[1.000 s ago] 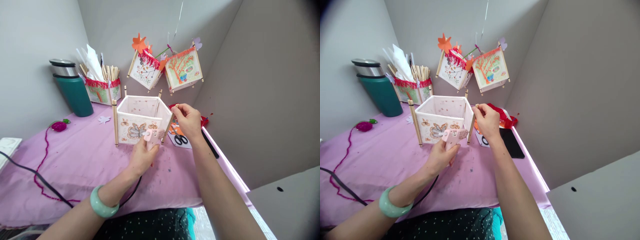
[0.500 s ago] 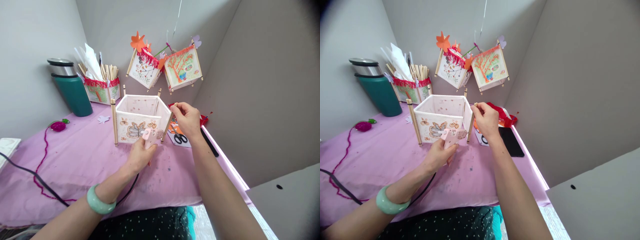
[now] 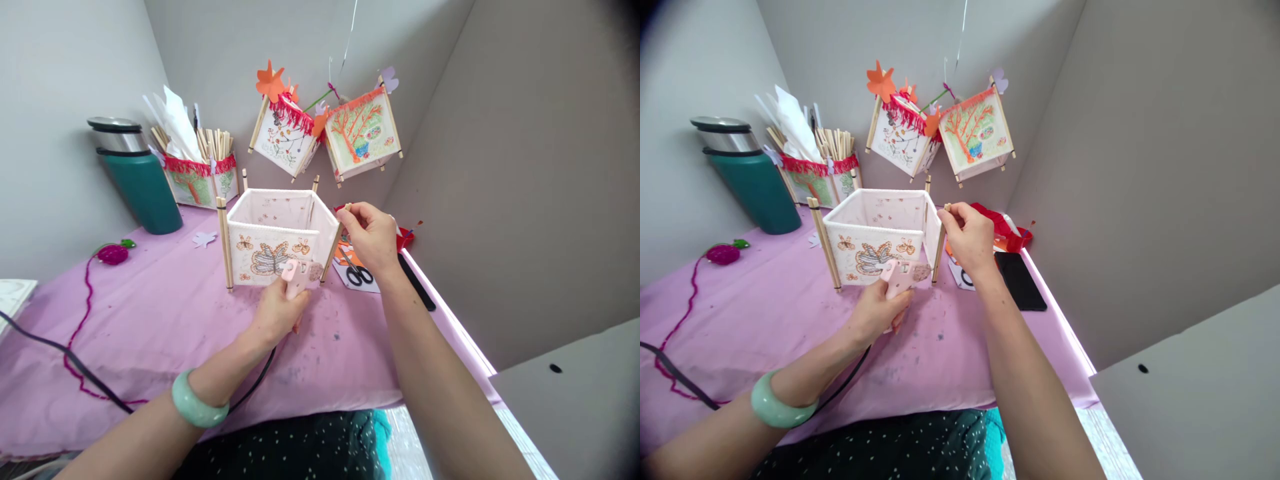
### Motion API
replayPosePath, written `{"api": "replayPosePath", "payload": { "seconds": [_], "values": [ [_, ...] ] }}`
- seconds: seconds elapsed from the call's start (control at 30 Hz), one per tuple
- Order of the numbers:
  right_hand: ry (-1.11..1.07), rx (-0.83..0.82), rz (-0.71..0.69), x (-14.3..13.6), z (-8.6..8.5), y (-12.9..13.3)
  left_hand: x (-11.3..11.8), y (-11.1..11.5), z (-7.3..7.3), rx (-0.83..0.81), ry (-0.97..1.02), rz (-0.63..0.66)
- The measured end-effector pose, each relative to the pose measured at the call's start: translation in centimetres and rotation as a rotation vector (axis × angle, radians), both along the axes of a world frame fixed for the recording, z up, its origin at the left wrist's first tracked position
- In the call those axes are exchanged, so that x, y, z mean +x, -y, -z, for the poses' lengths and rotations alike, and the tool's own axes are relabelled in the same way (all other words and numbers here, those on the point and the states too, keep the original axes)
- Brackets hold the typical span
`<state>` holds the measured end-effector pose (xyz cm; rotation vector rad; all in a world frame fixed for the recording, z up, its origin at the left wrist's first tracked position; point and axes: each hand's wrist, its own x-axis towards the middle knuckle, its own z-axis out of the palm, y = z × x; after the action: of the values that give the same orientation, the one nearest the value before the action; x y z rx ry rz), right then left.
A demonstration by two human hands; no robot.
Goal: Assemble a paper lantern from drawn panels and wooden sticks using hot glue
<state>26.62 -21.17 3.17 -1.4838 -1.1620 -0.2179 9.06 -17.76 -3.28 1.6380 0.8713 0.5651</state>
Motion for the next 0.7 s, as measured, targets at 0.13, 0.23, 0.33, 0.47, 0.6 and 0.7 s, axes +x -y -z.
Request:
{"api": "replayPosePath", "payload": {
  "seconds": [0.13,0.23,0.33,0.47,0.6,0.7],
  "values": [
    [0.003,0.004,-0.014,0.04,0.03,-0.02,-0.07,-0.13,0.66,-0.015,0.008,0.051],
    [0.005,-0.002,-0.009,0.13,0.1,-0.05,-0.15,-0.2,0.91,-0.018,0.016,0.056],
    [0.007,-0.012,0.006,0.14,0.11,-0.05,-0.21,-0.22,0.86,-0.032,-0.001,0.061],
    [0.005,-0.003,0.006,0.04,0.02,-0.02,-0.29,-0.32,0.79,-0.058,-0.012,0.075],
    [-0.001,0.007,0.001,0.03,0.05,-0.05,-0.44,-0.48,0.83,-0.091,-0.02,0.051],
    [-0.015,0.002,-0.002,0.14,0.17,-0.18,-0.57,-0.49,0.81,-0.084,-0.044,0.047]
  ]
}}
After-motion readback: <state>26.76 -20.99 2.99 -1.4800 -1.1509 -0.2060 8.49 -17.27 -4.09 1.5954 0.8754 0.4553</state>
